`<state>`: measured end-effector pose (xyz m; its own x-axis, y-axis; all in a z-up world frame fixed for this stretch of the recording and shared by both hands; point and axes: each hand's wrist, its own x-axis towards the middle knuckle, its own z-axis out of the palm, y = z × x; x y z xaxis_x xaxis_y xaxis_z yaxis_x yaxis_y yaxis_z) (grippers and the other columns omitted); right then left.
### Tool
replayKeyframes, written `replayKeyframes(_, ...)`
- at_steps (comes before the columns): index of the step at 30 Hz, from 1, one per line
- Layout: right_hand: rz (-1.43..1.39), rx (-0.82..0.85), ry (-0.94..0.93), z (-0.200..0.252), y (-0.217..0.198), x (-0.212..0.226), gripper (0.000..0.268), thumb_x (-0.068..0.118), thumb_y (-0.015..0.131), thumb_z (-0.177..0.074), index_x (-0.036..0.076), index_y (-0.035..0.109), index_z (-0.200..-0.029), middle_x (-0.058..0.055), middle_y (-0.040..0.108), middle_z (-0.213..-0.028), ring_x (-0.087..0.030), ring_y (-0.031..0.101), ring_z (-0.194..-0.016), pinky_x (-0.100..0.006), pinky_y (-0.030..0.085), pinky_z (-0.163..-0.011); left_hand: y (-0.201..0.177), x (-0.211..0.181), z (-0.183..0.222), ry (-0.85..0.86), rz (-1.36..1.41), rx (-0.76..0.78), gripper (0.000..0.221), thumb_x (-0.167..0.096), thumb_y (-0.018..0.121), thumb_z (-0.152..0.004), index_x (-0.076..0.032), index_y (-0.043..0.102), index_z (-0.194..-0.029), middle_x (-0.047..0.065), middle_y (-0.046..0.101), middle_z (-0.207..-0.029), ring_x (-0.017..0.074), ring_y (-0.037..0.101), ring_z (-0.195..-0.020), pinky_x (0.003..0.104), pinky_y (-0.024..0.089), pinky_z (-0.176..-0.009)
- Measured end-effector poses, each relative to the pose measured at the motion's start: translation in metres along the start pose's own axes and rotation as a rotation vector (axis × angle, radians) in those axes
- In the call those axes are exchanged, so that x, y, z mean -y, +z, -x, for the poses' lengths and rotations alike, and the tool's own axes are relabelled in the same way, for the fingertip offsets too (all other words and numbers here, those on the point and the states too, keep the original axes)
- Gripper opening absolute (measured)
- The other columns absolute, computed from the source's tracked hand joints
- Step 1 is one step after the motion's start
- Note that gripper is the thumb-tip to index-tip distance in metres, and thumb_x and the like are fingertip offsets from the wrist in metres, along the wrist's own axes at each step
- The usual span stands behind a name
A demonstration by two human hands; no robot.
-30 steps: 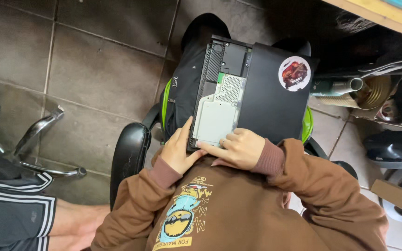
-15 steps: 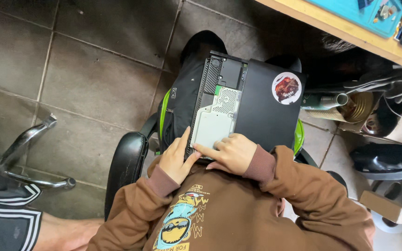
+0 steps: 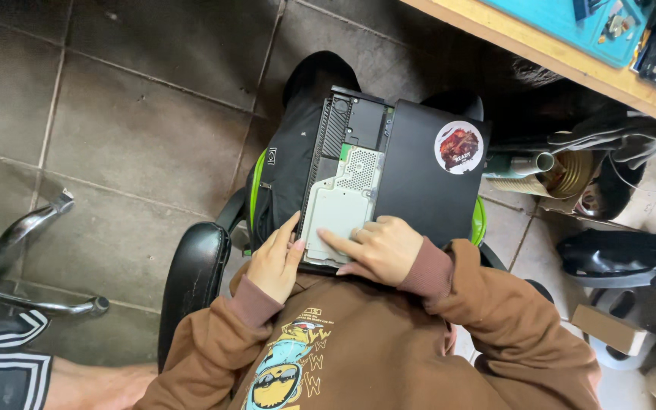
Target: The person picks up a game console, takes it to a repair bench, and begins disassembly by removing an external panel and using a tool to unscrew a component.
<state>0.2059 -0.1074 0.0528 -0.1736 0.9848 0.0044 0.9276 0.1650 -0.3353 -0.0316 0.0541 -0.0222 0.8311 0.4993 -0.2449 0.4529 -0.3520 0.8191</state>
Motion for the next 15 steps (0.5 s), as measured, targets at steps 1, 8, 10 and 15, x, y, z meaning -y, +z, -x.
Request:
replayKeyframes(1, 0.001, 0.0, 0.005, 0.005, -0.006, -0.007, 0.07, 0.068, 0.045, -0.111, 0.023, 0.06, -0.162, -0.005, 0.073, -0.078, -0.024, 0.075, -0.065, -0.038, 0.057, -0.062, -0.002, -0.003, 0.0, 0.004, 0.001, 0.004, 0.057, -0.04, 0.05, -0.116, -0.02, 0.054, -0.17, 0.016, 0.077, -0.114, 0.0371, 0.081, -0.105, 0.048, 0.066, -0.09)
replayKeyframes(8, 0.225, 0.007, 0.239, 0.026, -0.022, -0.034, 0.06, 0.062, 0.055, -0.111, 0.02, 0.073, -0.149, 0.0, 0.071, -0.073, -0.019, 0.071, -0.064, -0.035, 0.054, -0.064, -0.004, -0.007, -0.002, -0.014, -0.025, -0.013, 0.055, -0.036, 0.052, -0.114, -0.018, 0.057, -0.167, 0.018, 0.08, -0.115, 0.0376, 0.082, -0.103, 0.048, 0.068, -0.088)
replayKeyframes(10, 0.23, 0.007, 0.255, 0.027, -0.014, -0.035, 0.06, 0.062, 0.054, -0.111, 0.02, 0.072, -0.15, 0.0, 0.072, -0.073, -0.018, 0.071, -0.064, -0.035, 0.054, -0.064, -0.007, -0.013, -0.003, -0.003, -0.054, -0.028, 0.055, -0.036, 0.052, -0.114, -0.018, 0.057, -0.166, 0.018, 0.079, -0.114, 0.0365, 0.082, -0.103, 0.047, 0.068, -0.088)
replayKeyframes(15, 0.208, -0.01, 0.282, 0.021, -0.021, -0.029, 0.054, 0.056, 0.061, -0.11, 0.016, 0.075, -0.145, -0.003, 0.073, -0.075, -0.022, 0.074, -0.068, -0.036, 0.056, -0.066, -0.009, -0.019, -0.002, 0.029, -0.064, -0.027, 0.055, -0.032, 0.046, -0.115, -0.012, 0.055, -0.166, 0.021, 0.078, -0.111, 0.0401, 0.081, -0.1, 0.051, 0.067, -0.088)
